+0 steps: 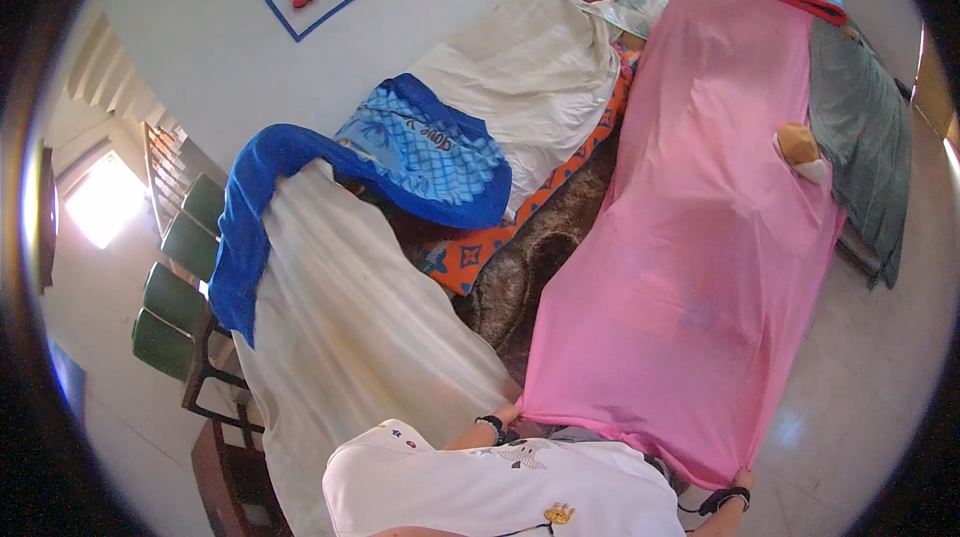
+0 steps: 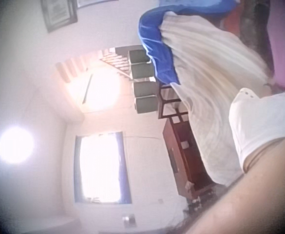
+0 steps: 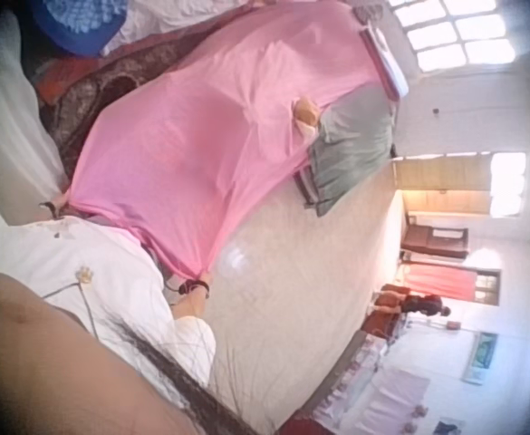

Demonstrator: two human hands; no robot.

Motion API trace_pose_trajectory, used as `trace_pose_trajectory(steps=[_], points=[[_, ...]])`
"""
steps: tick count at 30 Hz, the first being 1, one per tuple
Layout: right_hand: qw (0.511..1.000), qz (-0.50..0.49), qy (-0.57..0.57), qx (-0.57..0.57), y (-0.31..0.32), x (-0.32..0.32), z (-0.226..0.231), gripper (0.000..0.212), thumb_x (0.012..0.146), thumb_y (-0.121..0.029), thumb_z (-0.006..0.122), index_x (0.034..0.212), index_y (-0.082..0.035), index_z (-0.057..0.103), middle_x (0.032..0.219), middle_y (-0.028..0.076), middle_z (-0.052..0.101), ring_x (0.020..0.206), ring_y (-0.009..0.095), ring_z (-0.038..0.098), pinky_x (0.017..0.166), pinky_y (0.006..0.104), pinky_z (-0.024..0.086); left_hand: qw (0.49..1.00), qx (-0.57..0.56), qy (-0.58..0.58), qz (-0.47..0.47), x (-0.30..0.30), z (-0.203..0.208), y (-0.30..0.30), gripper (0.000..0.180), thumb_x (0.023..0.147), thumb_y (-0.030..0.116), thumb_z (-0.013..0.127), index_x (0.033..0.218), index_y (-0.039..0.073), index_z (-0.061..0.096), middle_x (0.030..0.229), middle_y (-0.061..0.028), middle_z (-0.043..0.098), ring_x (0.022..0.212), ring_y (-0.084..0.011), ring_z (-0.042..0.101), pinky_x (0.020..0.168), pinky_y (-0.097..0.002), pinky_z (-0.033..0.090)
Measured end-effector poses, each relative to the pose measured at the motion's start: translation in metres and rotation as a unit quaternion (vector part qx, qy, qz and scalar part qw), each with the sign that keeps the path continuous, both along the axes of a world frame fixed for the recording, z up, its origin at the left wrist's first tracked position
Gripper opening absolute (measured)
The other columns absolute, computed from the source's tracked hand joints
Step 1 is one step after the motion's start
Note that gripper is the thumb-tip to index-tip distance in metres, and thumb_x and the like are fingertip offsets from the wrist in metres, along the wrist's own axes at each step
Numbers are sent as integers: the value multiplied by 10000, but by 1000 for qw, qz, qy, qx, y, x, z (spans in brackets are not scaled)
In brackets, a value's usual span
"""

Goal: The person spreads and smooths a white sheet, a blue patterned blanket, and a pink fabric covering over several items of furniture and beds, handling each fabric piece separately and pulling them tight.

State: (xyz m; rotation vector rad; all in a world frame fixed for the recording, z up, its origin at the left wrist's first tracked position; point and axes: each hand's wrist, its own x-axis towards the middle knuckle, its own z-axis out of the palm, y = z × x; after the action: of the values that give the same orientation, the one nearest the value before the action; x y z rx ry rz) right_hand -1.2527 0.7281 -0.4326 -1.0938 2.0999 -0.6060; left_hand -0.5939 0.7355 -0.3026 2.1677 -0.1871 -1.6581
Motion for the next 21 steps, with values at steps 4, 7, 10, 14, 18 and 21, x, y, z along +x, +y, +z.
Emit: trace_pose_trajectory(steps=[4,7,10,14,18,21], points=[[968,16,125,217,-20,55,64,314,658,-199,401,856,26,496,835,226,494,807,353,461,698,386,358,1000,-3,-4,-31,6,-22,2,137,697,189,454,650,63,481,530,-35,465,405,-121,402,327,-237,278],[956,27,154,248,-22,81,96,356,689,-251,377,905,12,479,890,220,479,857,352,440,723,394,346,999,0,-1,-32,-3,-20,-14,154,698,211,448,656,66,478,542,-43,470,412,-131,409,341,-240,291],[974,21,76,213,-33,107,133,456,735,-339,319,1041,-5,374,988,224,423,906,353,409,760,405,324,999,-16,45,7,-12,-10,-24,170,698,222,437,680,59,480,561,-52,485,422,-137,424,356,-246,313],[982,-10,76,171,-42,137,142,420,685,-259,394,1017,-3,389,955,222,450,905,333,423,756,377,337,997,-27,20,-72,-6,-10,-27,195,704,194,386,676,33,492,529,-59,504,377,-136,451,315,-253,341],[984,-3,96,148,-31,143,142,326,647,-184,431,903,13,470,881,208,492,833,319,467,717,366,362,986,-40,23,-162,8,-25,-39,184,676,153,392,673,4,499,524,-69,499,393,-142,462,334,-265,364],[982,-49,44,175,-20,145,138,295,642,-168,434,864,18,490,827,208,509,779,318,490,686,355,381,983,-51,-9,-177,11,-18,-49,206,677,146,381,663,-14,510,526,-79,501,419,-156,473,370,-273,377]])
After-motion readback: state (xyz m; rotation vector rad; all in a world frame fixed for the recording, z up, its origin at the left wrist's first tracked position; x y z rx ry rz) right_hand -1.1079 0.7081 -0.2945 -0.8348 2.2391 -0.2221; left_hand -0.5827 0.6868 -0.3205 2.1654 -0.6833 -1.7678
